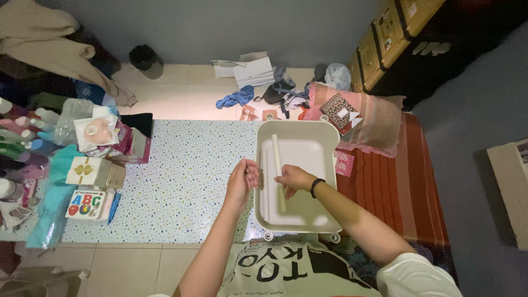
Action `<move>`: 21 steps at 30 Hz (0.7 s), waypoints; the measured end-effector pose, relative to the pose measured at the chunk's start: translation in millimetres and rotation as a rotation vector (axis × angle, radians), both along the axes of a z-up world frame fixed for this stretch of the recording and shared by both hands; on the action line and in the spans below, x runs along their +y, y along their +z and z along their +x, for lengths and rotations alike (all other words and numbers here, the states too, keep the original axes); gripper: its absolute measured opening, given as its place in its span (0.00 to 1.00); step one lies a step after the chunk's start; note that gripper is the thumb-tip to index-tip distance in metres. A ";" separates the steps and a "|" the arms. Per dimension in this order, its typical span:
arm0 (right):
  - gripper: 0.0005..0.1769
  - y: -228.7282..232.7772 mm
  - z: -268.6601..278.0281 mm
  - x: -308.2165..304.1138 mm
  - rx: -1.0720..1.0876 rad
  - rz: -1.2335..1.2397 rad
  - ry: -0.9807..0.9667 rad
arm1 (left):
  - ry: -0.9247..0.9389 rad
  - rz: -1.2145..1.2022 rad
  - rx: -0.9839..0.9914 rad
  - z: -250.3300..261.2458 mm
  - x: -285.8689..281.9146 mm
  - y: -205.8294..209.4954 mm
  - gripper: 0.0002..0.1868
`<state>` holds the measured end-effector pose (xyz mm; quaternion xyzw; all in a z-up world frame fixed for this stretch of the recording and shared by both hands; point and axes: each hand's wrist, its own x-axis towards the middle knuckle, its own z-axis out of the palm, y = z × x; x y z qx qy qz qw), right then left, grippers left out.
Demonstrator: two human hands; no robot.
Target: The person assembles a three-tier rolling storage cart by inserting vertical poles into the shelf trays. They then remove items from the cart and place them onto a nearby table.
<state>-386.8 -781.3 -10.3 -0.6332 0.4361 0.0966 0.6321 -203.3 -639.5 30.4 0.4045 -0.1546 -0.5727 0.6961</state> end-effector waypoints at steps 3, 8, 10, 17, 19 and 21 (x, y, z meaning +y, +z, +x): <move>0.20 -23.6 6.7 -0.2 0.103 0.018 0.059 | 0.027 0.035 0.012 -1.8 2.5 -0.5 0.20; 0.25 -56.4 9.5 10.7 0.163 0.018 0.151 | 0.034 0.027 -0.018 -2.6 5.8 4.2 0.20; 0.26 -56.4 10.7 12.4 0.166 0.034 0.167 | 0.042 0.043 -0.016 -0.9 7.8 7.9 0.20; 0.26 -44.5 13.0 28.2 0.192 0.013 0.246 | 0.055 0.053 -0.026 1.5 12.2 15.1 0.20; 0.28 -43.1 14.2 30.8 0.197 -0.012 0.257 | 0.058 0.054 -0.021 1.0 13.7 14.9 0.19; 0.30 -41.4 15.0 32.3 0.185 -0.008 0.236 | 0.061 0.053 -0.015 0.7 15.4 14.0 0.18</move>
